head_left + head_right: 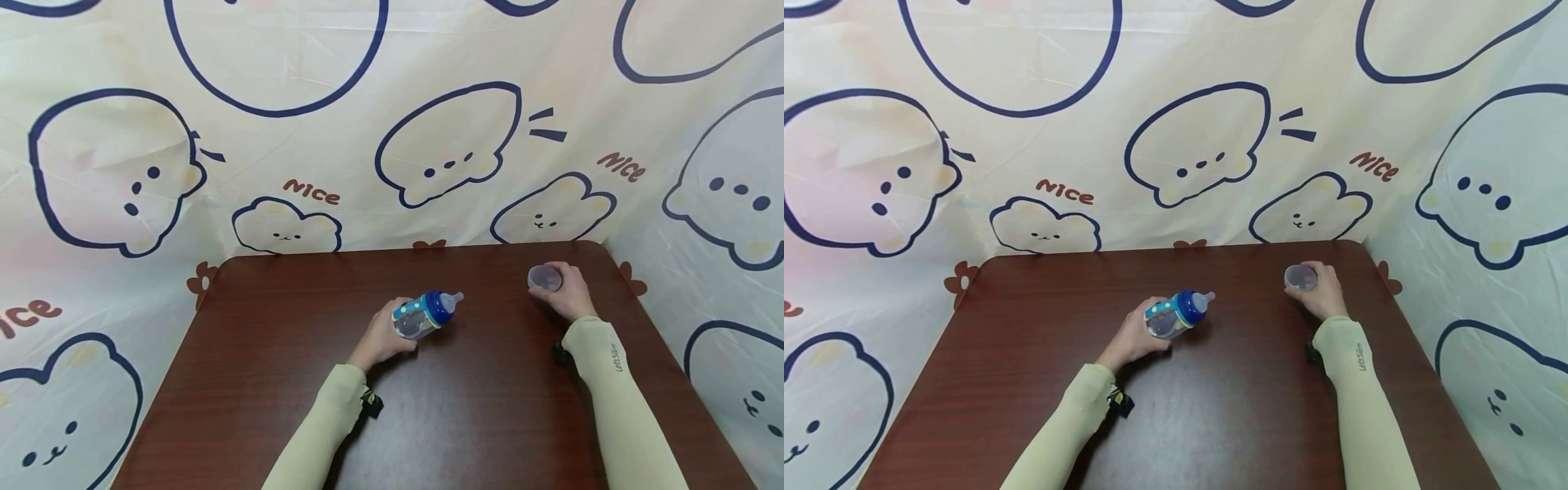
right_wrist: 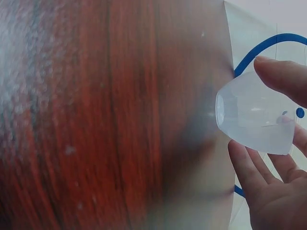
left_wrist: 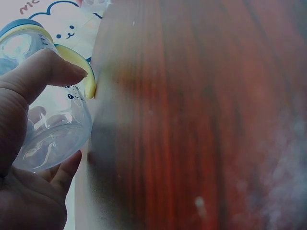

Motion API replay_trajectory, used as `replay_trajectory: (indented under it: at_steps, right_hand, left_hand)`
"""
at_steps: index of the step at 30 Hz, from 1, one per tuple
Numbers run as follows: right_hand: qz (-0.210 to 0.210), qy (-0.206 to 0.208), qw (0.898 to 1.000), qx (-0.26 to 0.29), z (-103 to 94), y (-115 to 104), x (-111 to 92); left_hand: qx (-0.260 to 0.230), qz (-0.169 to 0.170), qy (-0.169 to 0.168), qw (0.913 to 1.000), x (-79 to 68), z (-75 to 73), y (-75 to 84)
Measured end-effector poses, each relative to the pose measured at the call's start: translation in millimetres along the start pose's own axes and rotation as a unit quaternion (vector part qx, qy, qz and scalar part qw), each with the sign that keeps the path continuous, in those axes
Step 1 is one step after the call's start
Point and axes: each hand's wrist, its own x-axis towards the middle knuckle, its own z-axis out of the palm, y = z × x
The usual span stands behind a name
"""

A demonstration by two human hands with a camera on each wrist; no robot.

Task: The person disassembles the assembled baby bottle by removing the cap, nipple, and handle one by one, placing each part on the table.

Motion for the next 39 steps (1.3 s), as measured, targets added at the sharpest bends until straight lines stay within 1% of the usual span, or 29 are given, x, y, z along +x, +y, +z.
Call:
replay_trajectory:
  at_steps: [12, 21, 27, 31, 34, 37, 39]
  right_hand:
    - [0.001, -0.004, 1.0, -0.005, 0.0, 1, 0]
    - [0.0, -0.015, 1.0, -0.018, 0.3, 1, 0]
    - [-0.002, -0.01, 1.0, -0.018, -1.6, -2, -1]
    - [-0.003, 0.008, 1.0, -0.004, -6.4, -8, -3]
    - [-0.014, 0.026, 1.0, 0.004, -10.1, -16, -6]
    - [-0.037, 0.039, 0.998, 0.014, -12.2, -29, -9]
    - [-0.051, 0.039, 0.998, 0.024, -12.0, -40, -12]
  left_hand:
    - [0.004, -0.006, 0.0, 1.0, -0.7, 0.0, 0.8]
    - [0.0, 0.003, -0.001, 1.0, -1.0, -0.7, 0.0]
    - [0.0, 0.01, -0.002, 1.0, 0.4, -0.5, -1.1]
    - [-0.002, 0.007, -0.004, 1.0, 0.2, 0.1, -1.4]
    - [-0.004, 0.005, -0.004, 1.0, 0.3, 0.4, -1.3]
    - [-0.002, 0.004, -0.003, 1.0, 0.7, 0.6, -1.4]
    - [-0.001, 0.006, -0.002, 1.0, 1.0, 0.6, -1.5]
